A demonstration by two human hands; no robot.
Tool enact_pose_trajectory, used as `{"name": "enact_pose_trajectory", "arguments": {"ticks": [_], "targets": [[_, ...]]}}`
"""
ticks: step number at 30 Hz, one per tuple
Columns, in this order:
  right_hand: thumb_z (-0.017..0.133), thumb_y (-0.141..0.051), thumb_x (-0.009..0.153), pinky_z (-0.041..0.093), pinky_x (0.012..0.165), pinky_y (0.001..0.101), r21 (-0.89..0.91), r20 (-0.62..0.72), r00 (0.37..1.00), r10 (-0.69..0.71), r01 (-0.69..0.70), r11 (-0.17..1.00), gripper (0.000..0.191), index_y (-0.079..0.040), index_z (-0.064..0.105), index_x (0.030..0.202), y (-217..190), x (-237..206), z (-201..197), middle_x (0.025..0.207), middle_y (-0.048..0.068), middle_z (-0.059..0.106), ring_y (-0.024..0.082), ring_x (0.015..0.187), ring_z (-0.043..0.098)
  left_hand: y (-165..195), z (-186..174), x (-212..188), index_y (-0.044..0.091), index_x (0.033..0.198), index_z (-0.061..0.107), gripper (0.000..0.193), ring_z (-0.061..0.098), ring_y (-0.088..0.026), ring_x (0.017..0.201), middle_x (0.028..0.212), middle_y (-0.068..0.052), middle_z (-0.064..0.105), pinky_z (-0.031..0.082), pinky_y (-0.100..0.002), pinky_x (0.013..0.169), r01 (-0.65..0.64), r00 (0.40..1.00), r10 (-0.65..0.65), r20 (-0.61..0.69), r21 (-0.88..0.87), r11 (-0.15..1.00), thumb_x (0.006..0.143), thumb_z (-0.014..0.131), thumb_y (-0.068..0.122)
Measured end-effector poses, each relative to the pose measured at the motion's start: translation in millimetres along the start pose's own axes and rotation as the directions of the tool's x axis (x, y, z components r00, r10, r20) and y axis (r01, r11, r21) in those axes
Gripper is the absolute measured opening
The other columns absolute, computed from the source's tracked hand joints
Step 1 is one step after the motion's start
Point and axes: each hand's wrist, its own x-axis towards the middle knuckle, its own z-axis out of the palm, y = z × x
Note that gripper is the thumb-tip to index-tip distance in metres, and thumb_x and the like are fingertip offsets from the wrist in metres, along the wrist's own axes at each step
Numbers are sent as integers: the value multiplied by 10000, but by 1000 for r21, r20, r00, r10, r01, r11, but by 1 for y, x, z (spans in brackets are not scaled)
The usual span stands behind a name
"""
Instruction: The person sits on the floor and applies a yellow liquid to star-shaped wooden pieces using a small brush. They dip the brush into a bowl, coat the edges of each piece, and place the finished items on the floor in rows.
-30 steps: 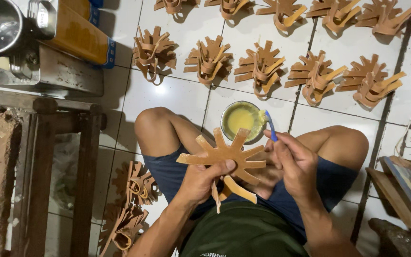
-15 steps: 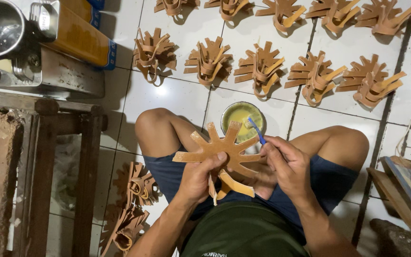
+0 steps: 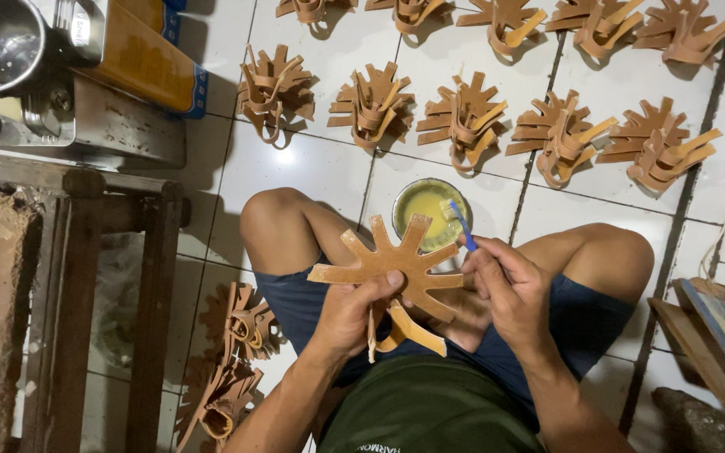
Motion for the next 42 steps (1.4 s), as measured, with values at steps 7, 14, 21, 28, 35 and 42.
{"name": "enact_pose_trajectory", "arguments": {"ticks": [7,14,21,28,35,42], "targets": [[618,-110,1031,406,521,179,-55,-6,999,32,-33,998,260,-2,716,1247,-4,-1,1,797,7,663,12,615,504,-3,-1,1,-24,1066,685,209,694,-165,774,908,-90,717,556,-289,700,40,999,-39,-21,20,999,926,708,129],[612,-117,1034,468,597,179,-23,5,1000,20,-19,1000,258,-5,715,1242,-4,0,0,826,10,677,30,706,580,-3,-4,1,-7,1080,694,176,676,-127,787,885,-59,715,517,-256,683,6,1000,-9,27,108,994,949,719,108],[629,-116,1034,508,662,187,-65,7,1000,-11,11,998,240,6,719,1219,4,0,0,859,18,688,50,770,622,-6,-2,2,-4,1062,690,199,703,-149,761,884,-64,725,559,-270,678,44,998,-42,-37,74,996,917,707,132],[637,-140,1010,511,581,183,-79,4,998,62,-61,995,253,-7,721,1208,10,0,1,843,22,713,46,704,634,-10,-8,4,-21,1061,695,201,700,-152,764,890,-82,719,549,-273,682,69,996,-64,-59,87,994,929,720,128],[632,-148,1019,484,573,178,-94,4,996,88,-87,992,267,-18,728,1231,10,0,4,860,31,713,42,720,619,-14,-11,5,-21,1063,703,204,693,-143,764,890,-73,723,536,-264,681,78,996,-74,-53,86,993,929,724,132],[626,-131,1022,535,646,187,-80,17,1000,16,-14,997,261,-17,708,1242,10,3,4,933,26,733,48,783,658,-7,-8,3,-39,1085,681,224,696,-153,786,908,-85,724,563,-282,719,65,998,-63,-31,58,996,933,715,122]]}}
